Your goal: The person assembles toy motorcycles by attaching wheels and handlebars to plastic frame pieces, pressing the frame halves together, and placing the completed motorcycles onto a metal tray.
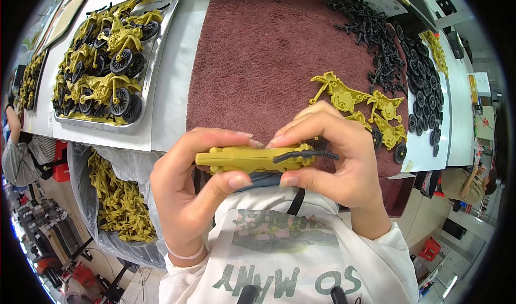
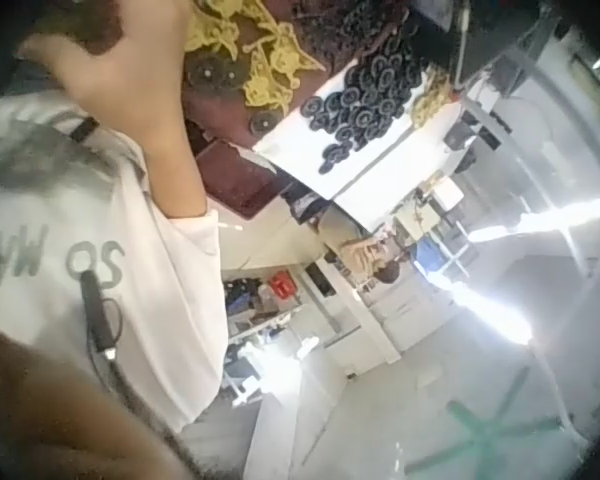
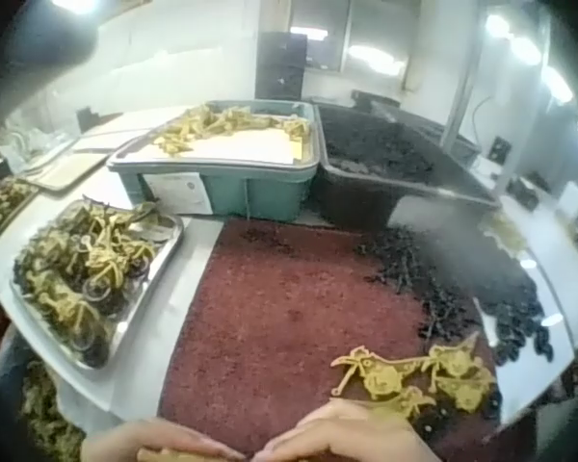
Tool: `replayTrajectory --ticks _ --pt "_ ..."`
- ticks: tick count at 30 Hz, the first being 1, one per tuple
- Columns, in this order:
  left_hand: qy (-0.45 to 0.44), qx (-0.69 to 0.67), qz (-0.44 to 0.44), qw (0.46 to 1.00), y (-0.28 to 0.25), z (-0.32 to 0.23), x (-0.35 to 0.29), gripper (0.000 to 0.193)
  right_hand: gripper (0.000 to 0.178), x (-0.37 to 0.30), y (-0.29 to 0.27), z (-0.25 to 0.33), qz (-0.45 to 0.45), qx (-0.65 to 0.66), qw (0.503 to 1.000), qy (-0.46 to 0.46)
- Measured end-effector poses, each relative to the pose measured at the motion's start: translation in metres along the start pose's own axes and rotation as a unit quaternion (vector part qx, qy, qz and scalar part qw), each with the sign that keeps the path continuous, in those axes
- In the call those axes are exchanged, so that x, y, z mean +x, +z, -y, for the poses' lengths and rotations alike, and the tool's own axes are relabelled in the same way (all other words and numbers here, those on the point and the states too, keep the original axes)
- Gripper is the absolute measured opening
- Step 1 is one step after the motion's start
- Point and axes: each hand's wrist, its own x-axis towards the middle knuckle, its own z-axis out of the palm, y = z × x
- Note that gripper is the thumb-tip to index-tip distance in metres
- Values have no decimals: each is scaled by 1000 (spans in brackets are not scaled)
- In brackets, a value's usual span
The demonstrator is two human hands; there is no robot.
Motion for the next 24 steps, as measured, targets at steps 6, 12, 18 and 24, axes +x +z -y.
replayTrajectory --ticks 6,12,18,24 --pt "-24 -193 -23 981 5 4 -4 92 47 -8 -1 6 -23 283 939 195" --pt "88 -46 -20 995 12 34 -13 51 43 -18 10 -10 -8 311 941 132" --pt "88 -41 -32 995 18 31 -13 36 41 -17 18 -12 -5 343 933 108" --pt "171 12 -35 985 19 41 -13 24 38 -16 20 -13 -7 228 972 52"
